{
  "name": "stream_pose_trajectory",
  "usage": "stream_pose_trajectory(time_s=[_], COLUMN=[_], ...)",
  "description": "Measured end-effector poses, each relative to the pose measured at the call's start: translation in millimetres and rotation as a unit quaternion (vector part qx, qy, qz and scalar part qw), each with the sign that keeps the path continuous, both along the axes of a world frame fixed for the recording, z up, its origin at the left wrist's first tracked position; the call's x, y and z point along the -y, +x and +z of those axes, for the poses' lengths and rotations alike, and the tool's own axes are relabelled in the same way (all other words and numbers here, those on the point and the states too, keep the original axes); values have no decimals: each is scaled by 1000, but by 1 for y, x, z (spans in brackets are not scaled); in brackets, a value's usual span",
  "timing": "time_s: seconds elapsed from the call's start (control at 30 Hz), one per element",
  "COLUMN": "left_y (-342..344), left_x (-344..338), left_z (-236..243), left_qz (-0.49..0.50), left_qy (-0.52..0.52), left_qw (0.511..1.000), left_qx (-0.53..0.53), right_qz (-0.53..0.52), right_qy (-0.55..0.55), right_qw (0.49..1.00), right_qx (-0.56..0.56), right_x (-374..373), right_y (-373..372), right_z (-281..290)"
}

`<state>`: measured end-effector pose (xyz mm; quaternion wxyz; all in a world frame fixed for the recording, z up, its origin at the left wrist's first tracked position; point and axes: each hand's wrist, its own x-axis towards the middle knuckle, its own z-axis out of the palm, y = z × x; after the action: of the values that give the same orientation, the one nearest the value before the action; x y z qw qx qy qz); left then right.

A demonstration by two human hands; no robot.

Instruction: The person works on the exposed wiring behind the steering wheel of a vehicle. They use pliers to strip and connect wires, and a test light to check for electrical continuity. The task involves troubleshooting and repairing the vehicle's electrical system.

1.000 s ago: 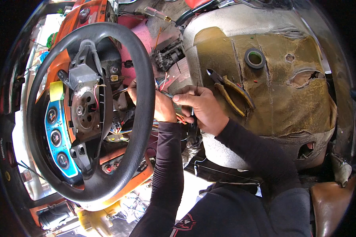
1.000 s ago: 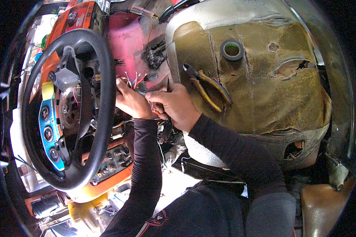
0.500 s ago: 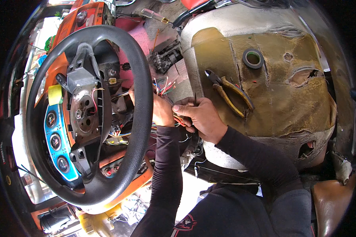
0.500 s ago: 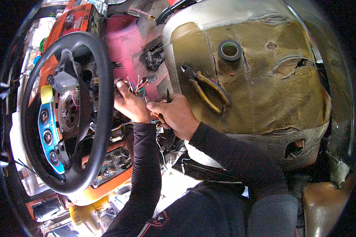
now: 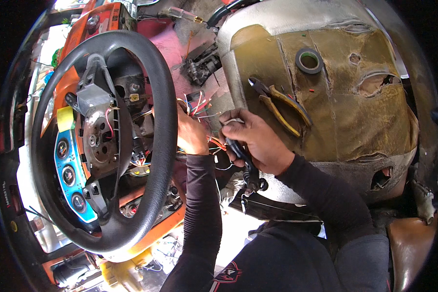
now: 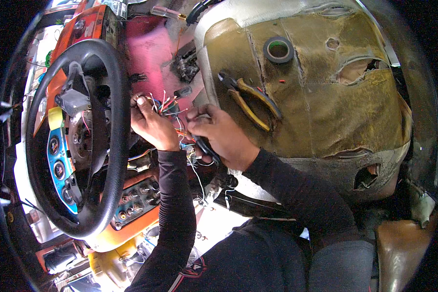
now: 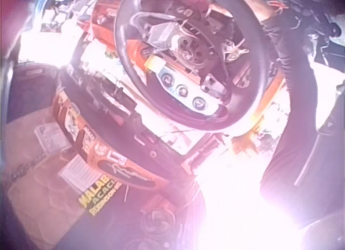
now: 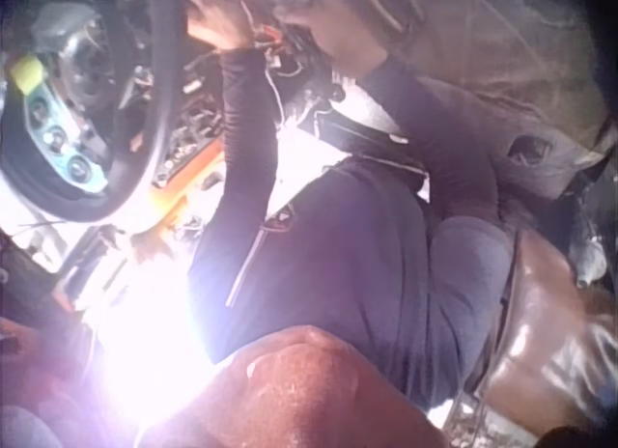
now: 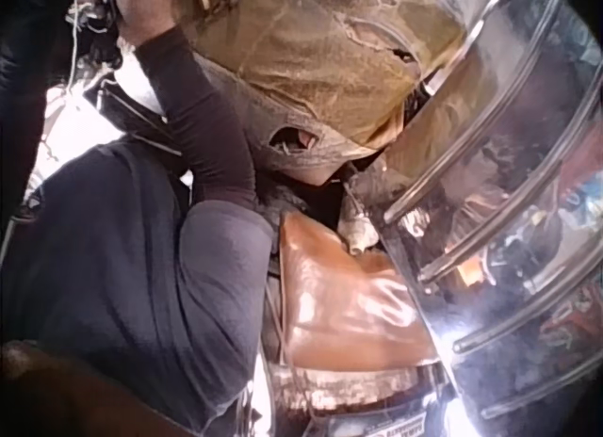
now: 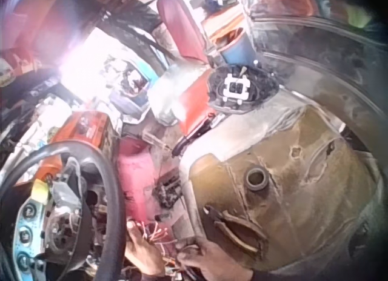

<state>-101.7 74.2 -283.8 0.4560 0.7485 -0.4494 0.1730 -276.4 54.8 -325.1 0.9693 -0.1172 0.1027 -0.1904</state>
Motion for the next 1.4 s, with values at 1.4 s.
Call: stream_pose_trajectory(time_s=[1.4], left_y=[-38], left_x=[-10], left_z=[17], left_qz=[-39], left_qy=[0], left_qw=[989], left_qx=[-141], right_qz=[-22], right_qy=[-84], right_qw=[996], right_qx=[16], right_x=[21], right_y=[0], right_z=[2])
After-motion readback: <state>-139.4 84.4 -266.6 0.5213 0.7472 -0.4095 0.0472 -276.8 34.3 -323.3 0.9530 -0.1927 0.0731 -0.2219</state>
